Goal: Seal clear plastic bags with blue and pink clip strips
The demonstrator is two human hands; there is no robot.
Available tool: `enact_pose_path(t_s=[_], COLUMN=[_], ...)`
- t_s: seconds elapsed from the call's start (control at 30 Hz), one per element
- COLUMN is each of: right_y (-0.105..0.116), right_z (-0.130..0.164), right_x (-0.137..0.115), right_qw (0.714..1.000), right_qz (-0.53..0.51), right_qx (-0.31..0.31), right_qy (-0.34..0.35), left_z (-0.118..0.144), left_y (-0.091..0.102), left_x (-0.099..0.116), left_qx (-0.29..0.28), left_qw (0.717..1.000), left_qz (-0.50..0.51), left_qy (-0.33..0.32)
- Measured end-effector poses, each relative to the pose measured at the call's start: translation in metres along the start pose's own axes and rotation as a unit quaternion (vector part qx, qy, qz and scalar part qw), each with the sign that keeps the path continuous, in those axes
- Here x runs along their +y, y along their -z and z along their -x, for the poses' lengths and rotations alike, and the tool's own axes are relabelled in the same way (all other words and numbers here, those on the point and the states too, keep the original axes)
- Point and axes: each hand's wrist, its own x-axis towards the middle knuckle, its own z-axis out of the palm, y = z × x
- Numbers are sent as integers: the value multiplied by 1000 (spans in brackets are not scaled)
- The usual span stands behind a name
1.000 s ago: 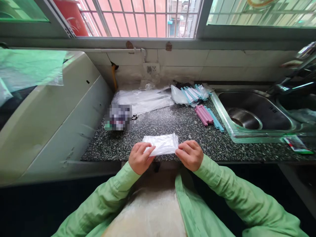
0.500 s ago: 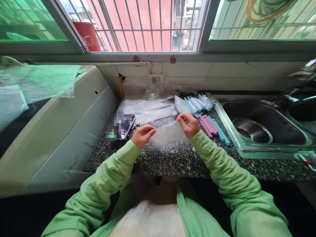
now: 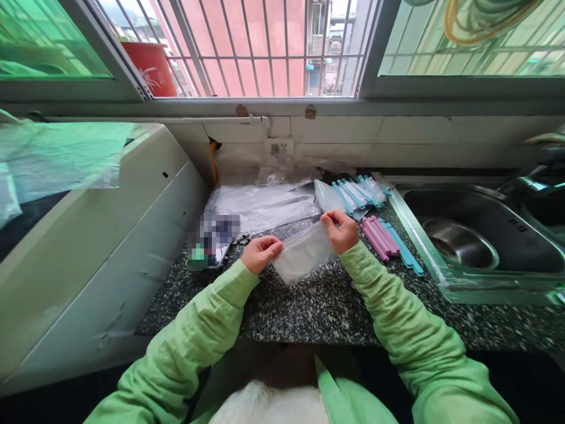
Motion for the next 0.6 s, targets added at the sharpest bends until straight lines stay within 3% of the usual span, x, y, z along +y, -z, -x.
enact_pose_path(t_s=[0.2, 0.43, 0.6], right_y=[1, -2, 2], right_z=[5, 3, 3], right_x=[-13, -9, -14], right_qw=[999, 998, 994], right_qz=[3, -11, -19], right_qx=[-45, -54, -102], right_qy=[8, -23, -25], left_z=[5, 7, 10], left_y=[2, 2, 5], left_x=[3, 3, -2], left_qx=[-106, -135, -260], left_qw=[994, 989, 963], left_qz=[-11, -44, -41], left_qy=[33, 37, 59])
